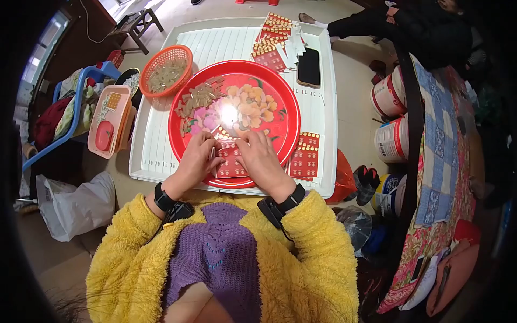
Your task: The person picks up small metal pieces from a tray and inserts them into red cards by hand, then stacks the completed cards on the table.
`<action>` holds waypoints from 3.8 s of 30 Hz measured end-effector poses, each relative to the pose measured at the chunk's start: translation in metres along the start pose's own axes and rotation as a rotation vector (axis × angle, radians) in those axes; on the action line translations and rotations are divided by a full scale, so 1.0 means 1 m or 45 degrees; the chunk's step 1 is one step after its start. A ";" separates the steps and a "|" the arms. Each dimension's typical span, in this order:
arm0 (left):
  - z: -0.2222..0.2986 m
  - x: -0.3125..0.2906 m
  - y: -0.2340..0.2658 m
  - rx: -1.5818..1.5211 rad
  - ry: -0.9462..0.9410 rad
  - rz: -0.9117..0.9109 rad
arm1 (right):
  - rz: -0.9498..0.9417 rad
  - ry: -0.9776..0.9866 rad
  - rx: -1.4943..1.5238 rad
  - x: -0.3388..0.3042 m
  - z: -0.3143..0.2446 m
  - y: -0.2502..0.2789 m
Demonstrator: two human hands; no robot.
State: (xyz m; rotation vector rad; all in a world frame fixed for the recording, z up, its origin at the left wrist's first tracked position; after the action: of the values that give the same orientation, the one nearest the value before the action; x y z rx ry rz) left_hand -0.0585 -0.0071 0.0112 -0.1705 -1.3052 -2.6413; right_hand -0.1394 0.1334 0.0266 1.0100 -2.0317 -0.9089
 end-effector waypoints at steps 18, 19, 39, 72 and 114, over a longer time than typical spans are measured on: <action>-0.015 -0.004 0.000 -0.666 0.147 0.126 | 0.031 -0.355 0.667 -0.001 0.012 -0.016; -0.015 -0.004 0.002 -0.645 0.107 0.144 | -0.002 -0.466 0.766 -0.003 0.016 -0.020; -0.031 -0.003 0.002 -0.626 0.331 0.069 | -0.016 -0.313 0.593 0.001 0.016 -0.013; -0.051 0.021 0.047 0.423 0.083 0.186 | 0.227 -0.119 -0.072 0.008 -0.001 -0.015; -0.023 0.004 -0.028 -0.945 0.329 -0.223 | 0.110 -0.409 0.520 -0.004 0.013 -0.025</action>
State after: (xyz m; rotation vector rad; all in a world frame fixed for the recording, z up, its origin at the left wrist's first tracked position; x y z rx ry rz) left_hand -0.0692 -0.0092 -0.0240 0.1903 -0.2332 -3.0343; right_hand -0.1390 0.1292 -0.0011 1.0243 -2.5843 -0.6548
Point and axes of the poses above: each hand's wrist, its own x-axis towards the middle knuckle, its own y-axis out of the back of the hand, z = x × y, the point moved 6 cm from there along x, towards the middle knuckle, and after that the axes turned 2 degrees about x, right-handed, at the moved point
